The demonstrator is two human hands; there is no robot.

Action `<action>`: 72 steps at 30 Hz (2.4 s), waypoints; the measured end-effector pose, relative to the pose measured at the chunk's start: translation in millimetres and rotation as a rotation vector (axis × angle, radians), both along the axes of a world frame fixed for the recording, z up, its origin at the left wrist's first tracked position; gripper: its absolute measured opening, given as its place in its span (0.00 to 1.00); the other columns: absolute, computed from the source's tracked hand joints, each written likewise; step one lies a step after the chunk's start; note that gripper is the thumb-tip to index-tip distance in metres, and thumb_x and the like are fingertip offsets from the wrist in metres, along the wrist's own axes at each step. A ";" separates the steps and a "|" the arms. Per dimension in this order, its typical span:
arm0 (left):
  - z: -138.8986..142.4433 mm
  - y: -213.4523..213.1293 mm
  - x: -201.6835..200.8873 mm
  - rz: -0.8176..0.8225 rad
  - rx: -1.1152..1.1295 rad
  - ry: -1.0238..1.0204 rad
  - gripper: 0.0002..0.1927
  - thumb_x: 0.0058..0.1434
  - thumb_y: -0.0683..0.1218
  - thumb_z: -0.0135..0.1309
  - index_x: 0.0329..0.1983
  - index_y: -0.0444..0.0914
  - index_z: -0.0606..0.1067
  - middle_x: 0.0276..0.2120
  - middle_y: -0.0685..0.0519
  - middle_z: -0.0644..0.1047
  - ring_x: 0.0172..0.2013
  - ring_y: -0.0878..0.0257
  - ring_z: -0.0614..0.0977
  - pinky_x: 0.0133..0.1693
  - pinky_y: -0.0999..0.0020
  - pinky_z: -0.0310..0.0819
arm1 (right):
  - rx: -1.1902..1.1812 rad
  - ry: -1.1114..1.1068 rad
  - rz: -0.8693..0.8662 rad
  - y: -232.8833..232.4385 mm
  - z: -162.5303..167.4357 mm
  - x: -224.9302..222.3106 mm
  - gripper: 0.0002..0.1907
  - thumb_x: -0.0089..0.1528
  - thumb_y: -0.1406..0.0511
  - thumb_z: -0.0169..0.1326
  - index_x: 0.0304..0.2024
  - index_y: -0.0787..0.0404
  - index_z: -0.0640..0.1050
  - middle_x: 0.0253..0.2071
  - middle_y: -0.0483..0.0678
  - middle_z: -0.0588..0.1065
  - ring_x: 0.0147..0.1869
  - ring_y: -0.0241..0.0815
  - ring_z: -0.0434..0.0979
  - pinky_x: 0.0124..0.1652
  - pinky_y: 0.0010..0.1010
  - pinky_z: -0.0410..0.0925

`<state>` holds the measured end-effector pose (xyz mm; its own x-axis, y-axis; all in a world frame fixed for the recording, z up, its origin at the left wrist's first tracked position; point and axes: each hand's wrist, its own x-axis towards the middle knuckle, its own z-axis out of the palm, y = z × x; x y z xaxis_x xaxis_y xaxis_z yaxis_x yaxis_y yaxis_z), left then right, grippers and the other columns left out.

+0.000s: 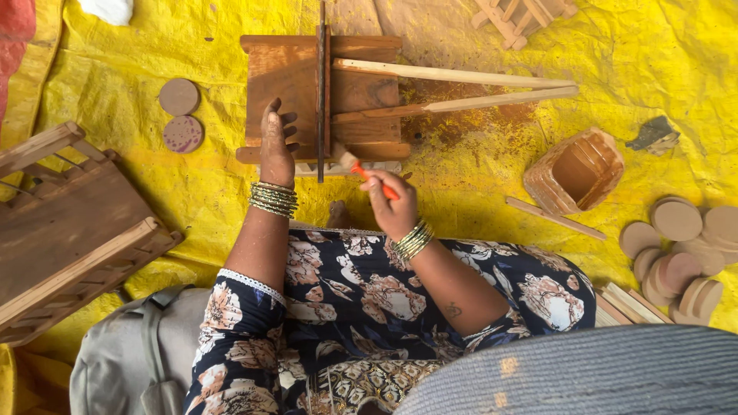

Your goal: The person sits on a tarp-covered floor and applies a brown stain to a small wooden chair frame using a brush, repeatedly dipping the brush into a container of stain and brushing the seat, rails and legs, rotating the piece to reach different surfaces.

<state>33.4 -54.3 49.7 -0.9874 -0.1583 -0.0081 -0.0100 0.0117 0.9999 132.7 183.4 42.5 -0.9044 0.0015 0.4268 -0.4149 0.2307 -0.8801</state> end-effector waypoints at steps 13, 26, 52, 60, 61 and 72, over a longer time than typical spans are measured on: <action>-0.2 6.7 -0.9 -0.030 -0.031 -0.012 0.46 0.65 0.76 0.34 0.76 0.43 0.56 0.62 0.42 0.72 0.59 0.48 0.74 0.54 0.51 0.72 | -0.161 -0.029 0.078 4.6 -13.4 -7.2 0.11 0.71 0.64 0.50 0.51 0.61 0.79 0.39 0.48 0.83 0.32 0.31 0.81 0.29 0.22 0.74; 6.9 -2.5 8.2 -0.058 0.012 -0.052 0.46 0.64 0.76 0.32 0.76 0.43 0.57 0.63 0.40 0.71 0.62 0.43 0.73 0.57 0.45 0.70 | 0.192 0.073 -0.228 52.9 27.7 -12.7 0.08 0.71 0.67 0.51 0.46 0.62 0.81 0.36 0.50 0.83 0.37 0.38 0.85 0.36 0.27 0.76; 2.7 -6.6 10.0 -0.084 0.061 -0.039 0.39 0.69 0.69 0.37 0.72 0.38 0.63 0.55 0.44 0.76 0.53 0.53 0.77 0.56 0.56 0.69 | 0.514 0.149 -0.170 41.4 28.9 -18.5 0.10 0.68 0.63 0.56 0.51 0.59 0.79 0.39 0.53 0.81 0.41 0.49 0.82 0.42 0.41 0.73; 5.4 -6.7 11.3 -0.089 0.063 -0.065 0.39 0.69 0.69 0.37 0.71 0.39 0.64 0.54 0.46 0.76 0.51 0.55 0.78 0.52 0.58 0.71 | 0.292 -0.068 -0.192 54.6 10.1 -29.0 0.11 0.68 0.66 0.54 0.52 0.58 0.79 0.43 0.51 0.82 0.45 0.45 0.83 0.46 0.36 0.74; 6.7 -7.6 11.8 -0.095 0.070 -0.070 0.38 0.69 0.69 0.36 0.71 0.39 0.64 0.54 0.46 0.76 0.50 0.55 0.77 0.51 0.58 0.72 | 0.289 -0.077 -0.280 72.3 8.1 -34.9 0.11 0.69 0.66 0.55 0.54 0.59 0.79 0.45 0.53 0.82 0.49 0.45 0.83 0.48 0.36 0.74; 10.0 -4.4 15.2 -0.120 0.058 -0.073 0.38 0.69 0.69 0.37 0.71 0.40 0.64 0.54 0.46 0.76 0.50 0.54 0.80 0.50 0.57 0.73 | 0.538 0.051 -0.524 116.4 6.0 -40.2 0.06 0.66 0.66 0.57 0.45 0.60 0.80 0.37 0.53 0.81 0.40 0.50 0.83 0.40 0.38 0.74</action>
